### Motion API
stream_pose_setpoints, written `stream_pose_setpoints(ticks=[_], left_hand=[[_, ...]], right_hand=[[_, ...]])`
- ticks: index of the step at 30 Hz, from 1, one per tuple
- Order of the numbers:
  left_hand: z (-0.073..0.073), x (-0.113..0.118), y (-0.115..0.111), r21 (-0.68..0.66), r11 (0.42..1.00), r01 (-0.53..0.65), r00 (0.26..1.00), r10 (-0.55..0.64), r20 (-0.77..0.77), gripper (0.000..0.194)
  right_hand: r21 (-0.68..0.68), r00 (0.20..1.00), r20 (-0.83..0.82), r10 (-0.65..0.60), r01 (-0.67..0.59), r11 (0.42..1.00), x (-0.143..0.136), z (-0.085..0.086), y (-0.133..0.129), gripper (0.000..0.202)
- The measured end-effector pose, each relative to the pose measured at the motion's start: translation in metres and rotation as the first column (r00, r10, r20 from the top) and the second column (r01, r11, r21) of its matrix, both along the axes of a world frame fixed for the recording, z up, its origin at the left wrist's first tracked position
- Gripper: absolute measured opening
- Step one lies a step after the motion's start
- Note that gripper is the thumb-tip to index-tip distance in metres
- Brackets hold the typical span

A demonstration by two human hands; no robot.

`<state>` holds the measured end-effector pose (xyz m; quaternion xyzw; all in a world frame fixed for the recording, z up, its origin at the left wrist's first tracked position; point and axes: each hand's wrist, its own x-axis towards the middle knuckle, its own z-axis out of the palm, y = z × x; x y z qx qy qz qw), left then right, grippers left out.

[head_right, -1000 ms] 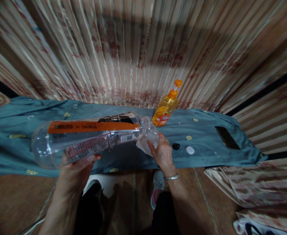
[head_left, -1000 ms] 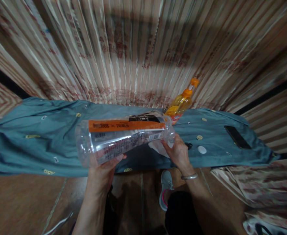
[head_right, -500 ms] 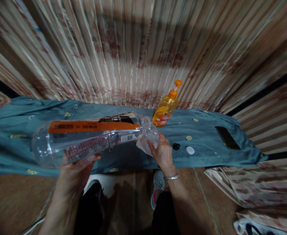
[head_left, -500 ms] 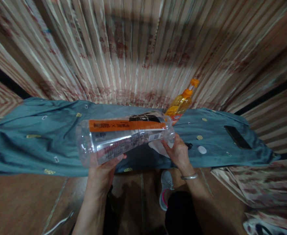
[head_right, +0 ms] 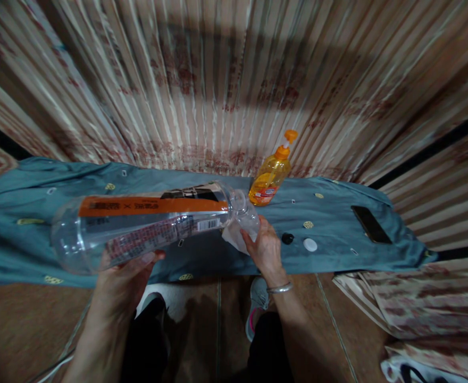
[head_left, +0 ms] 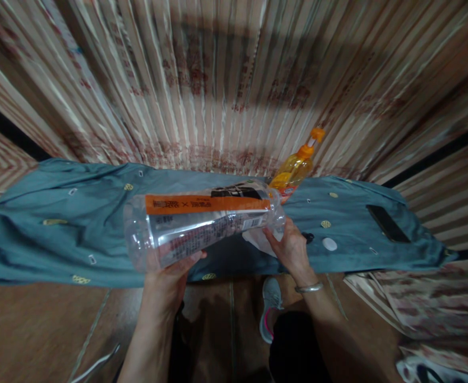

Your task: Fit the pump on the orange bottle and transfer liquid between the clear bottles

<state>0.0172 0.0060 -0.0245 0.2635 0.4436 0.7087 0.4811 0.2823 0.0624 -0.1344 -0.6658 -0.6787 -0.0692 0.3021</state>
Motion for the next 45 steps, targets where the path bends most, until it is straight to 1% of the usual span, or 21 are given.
stream_pose_setpoints(ticks=[4,9,12,19,24,29,38,45], left_hand=[[0.0,0.0006,0.0,-0.004,1.0,-0.016,1.0,0.016,0.017,0.037],[-0.0007,0.0001,-0.0001,0.004,1.0,-0.008,1.0,0.008,0.006,0.037],[0.0001,0.0,0.0003,-0.001,1.0,-0.013,1.0,0.013,0.007,0.039],[0.0023,0.0009,-0.0003,-0.017,1.0,-0.011,1.0,0.012,0.011,0.038],[0.0003,0.0008,-0.0007,-0.015,1.0,-0.022,0.999,0.022,0.027,0.037],[-0.0016,0.0006,-0.0004,-0.006,1.0,-0.014,1.0,0.014,0.026,0.038],[-0.0047,-0.0007,-0.0007,-0.001,1.0,-0.015,0.999,0.015,0.03,0.04],[-0.0007,0.0014,-0.0001,-0.009,1.0,-0.025,0.998,0.025,0.059,0.04]], right_hand=[[0.001,1.0,0.002,-0.002,0.002,1.0,-0.0002,-0.0003,0.0,0.078],[-0.007,1.0,-0.006,0.006,-0.006,1.0,0.0007,-0.0013,0.0004,0.069],[-0.005,1.0,-0.005,0.005,-0.005,1.0,0.0007,-0.0012,0.0005,0.071],[0.008,1.0,-0.014,0.004,-0.003,1.0,0.0002,-0.0013,0.0007,0.073],[0.006,1.0,-0.014,0.012,-0.012,1.0,0.0005,-0.0005,0.0006,0.077],[-0.021,1.0,-0.008,0.006,-0.006,1.0,0.0008,0.0004,0.0002,0.077],[-0.018,1.0,-0.011,-0.003,0.002,1.0,-0.0002,0.0006,-0.0001,0.075],[-0.007,1.0,-0.007,-0.005,0.005,1.0,0.0002,-0.0004,-0.0002,0.075]])
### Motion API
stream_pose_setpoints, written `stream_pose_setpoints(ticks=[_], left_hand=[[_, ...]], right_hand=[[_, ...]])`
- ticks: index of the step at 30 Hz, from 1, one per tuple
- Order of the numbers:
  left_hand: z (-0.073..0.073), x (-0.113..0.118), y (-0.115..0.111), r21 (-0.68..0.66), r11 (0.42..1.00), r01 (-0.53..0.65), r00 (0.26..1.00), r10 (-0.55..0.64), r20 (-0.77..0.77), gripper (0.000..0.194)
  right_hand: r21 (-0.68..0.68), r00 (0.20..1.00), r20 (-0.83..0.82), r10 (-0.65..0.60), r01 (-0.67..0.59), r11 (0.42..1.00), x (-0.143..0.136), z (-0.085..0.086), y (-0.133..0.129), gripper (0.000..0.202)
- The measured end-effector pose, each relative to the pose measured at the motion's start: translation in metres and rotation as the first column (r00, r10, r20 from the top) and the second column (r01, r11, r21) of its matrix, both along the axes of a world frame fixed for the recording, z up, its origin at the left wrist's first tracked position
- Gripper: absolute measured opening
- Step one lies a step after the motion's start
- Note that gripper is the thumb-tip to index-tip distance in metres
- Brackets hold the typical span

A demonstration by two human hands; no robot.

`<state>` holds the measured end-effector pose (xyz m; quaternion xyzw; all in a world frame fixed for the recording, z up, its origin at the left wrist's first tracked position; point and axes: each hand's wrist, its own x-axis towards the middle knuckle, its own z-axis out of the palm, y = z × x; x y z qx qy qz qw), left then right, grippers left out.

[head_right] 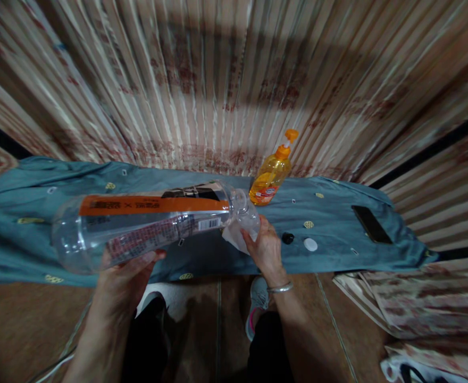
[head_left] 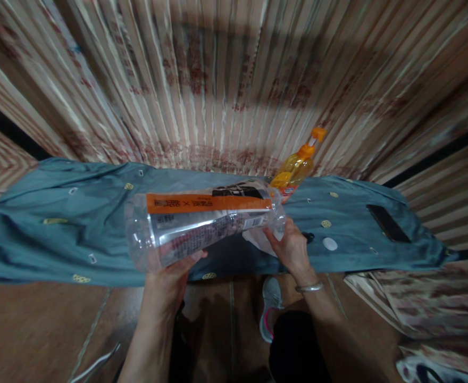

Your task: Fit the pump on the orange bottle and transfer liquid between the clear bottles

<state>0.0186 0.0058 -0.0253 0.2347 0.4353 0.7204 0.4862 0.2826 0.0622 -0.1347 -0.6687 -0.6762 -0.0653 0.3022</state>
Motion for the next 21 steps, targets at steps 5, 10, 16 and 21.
stream_pose_setpoints(ticks=[5,10,16,21], left_hand=[[0.0031,0.001,0.0008,-0.009,1.0,0.008,1.0,-0.008,-0.007,0.038],[0.0026,0.0007,0.0006,-0.021,1.0,0.006,1.0,-0.006,0.0,0.037],[0.0017,0.0018,0.0001,-0.018,1.0,-0.019,1.0,0.019,0.017,0.04],[0.0009,0.001,0.0003,-0.027,1.0,-0.016,1.0,0.017,0.012,0.039]], right_hand=[[0.011,1.0,-0.002,0.004,-0.004,1.0,-0.0005,-0.0006,0.0004,0.076],[0.007,1.0,-0.004,-0.002,0.002,1.0,-0.0005,-0.0008,0.0008,0.077],[0.008,1.0,0.006,0.004,-0.004,1.0,-0.0005,0.0001,0.0006,0.079],[0.003,1.0,0.002,0.007,-0.007,1.0,-0.0005,0.0001,0.0007,0.075]])
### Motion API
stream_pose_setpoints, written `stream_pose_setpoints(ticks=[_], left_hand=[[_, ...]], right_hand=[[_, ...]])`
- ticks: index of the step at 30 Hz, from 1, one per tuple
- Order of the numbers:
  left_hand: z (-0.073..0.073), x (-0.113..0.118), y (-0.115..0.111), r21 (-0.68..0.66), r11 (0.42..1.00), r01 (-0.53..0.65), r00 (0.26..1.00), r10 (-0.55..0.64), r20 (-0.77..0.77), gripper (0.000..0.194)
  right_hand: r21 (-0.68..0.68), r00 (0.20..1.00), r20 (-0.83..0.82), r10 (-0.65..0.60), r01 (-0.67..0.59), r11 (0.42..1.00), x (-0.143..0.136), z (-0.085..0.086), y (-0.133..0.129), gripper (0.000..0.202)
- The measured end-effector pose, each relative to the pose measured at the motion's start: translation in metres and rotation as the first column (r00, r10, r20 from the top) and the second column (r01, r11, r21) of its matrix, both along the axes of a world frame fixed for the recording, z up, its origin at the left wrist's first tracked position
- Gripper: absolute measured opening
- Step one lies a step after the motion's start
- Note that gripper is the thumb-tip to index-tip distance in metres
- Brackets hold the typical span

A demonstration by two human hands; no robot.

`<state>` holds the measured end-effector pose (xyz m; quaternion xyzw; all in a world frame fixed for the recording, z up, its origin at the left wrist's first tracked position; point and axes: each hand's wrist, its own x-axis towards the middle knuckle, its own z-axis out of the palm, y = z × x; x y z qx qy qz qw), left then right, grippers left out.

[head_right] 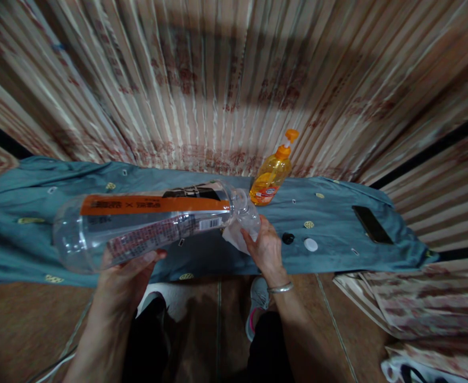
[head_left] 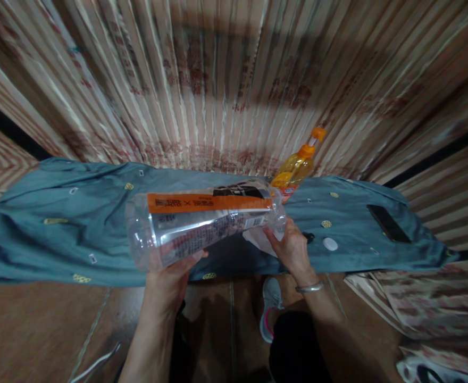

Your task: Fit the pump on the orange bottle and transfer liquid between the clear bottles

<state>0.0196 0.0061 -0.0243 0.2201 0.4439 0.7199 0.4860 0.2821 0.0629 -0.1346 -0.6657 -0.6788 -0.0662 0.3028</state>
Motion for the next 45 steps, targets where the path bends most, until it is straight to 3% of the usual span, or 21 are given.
stream_pose_setpoints(ticks=[18,36,45], left_hand=[[-0.004,-0.003,-0.001,0.03,0.997,0.072,0.995,-0.07,-0.066,0.04],[-0.001,-0.001,-0.001,0.01,1.0,0.011,1.0,-0.011,-0.023,0.04],[-0.013,-0.006,-0.002,0.036,0.999,0.04,0.999,-0.039,-0.03,0.046]], right_hand=[[0.011,1.0,0.01,-0.003,0.003,1.0,0.0,0.0,0.0,0.077],[-0.01,0.999,-0.026,-0.018,0.018,1.0,0.0,0.0,0.0,0.074],[-0.002,1.0,-0.007,-0.014,0.014,1.0,-0.001,0.0,-0.001,0.074]])
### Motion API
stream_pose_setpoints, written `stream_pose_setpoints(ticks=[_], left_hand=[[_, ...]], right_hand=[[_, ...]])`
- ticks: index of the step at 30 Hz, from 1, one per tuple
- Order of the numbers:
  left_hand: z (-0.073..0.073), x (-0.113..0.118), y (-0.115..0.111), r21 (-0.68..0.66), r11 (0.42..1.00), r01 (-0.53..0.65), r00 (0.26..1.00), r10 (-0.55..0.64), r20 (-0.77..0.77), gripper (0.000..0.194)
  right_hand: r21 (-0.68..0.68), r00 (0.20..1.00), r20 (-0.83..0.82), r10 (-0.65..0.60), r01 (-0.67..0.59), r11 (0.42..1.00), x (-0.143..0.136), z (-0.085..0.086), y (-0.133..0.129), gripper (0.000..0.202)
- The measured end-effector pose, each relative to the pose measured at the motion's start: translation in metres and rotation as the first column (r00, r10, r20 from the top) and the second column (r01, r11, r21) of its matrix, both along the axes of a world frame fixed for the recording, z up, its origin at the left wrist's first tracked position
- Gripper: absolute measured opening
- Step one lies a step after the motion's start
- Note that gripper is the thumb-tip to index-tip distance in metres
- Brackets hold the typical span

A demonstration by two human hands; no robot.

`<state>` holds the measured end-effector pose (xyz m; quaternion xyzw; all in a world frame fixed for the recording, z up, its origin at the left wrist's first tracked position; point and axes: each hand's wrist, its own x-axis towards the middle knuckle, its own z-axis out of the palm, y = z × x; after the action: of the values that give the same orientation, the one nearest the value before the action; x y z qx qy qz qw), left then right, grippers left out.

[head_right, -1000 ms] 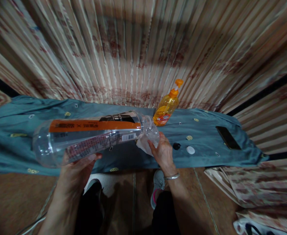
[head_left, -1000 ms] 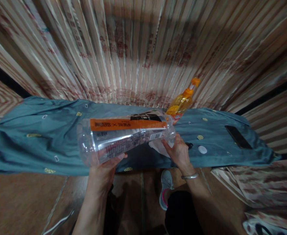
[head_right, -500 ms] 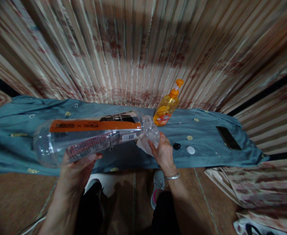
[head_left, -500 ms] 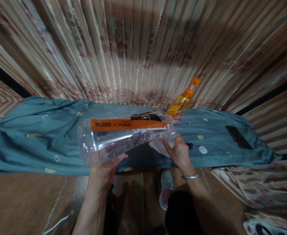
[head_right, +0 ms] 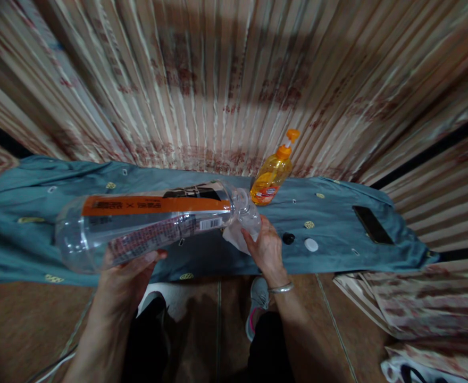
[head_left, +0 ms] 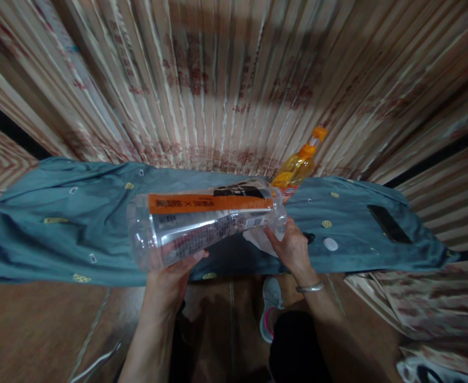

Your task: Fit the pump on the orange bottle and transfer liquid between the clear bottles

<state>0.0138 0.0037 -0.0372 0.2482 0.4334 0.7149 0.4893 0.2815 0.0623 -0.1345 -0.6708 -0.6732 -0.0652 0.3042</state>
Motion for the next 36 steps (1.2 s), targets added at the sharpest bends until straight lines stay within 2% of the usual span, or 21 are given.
stream_pose_setpoints(ticks=[10,19,25,29,36], left_hand=[[-0.002,-0.003,0.0,0.002,0.999,0.045,0.999,-0.045,-0.006,0.045],[-0.013,0.001,0.0,0.025,0.999,-0.029,0.999,0.03,-0.022,0.047],[-0.002,-0.001,0.0,-0.012,1.0,0.022,1.0,-0.022,-0.019,0.046],[0.006,0.001,0.001,-0.032,0.999,0.01,1.0,-0.01,-0.001,0.044],[0.01,0.003,0.001,-0.02,1.0,0.011,1.0,-0.012,-0.02,0.04]], right_hand=[[-0.004,1.0,0.003,-0.011,0.011,1.0,0.0,0.0,0.0,0.07],[-0.002,1.0,0.002,0.006,-0.006,1.0,0.001,0.0,0.0,0.071],[-0.001,1.0,-0.002,0.019,-0.019,1.0,0.0,0.002,0.0,0.071],[0.001,1.0,0.002,0.009,-0.009,1.0,0.0,0.001,0.0,0.073],[-0.003,1.0,0.003,0.007,-0.007,1.0,0.0,0.002,0.0,0.072]])
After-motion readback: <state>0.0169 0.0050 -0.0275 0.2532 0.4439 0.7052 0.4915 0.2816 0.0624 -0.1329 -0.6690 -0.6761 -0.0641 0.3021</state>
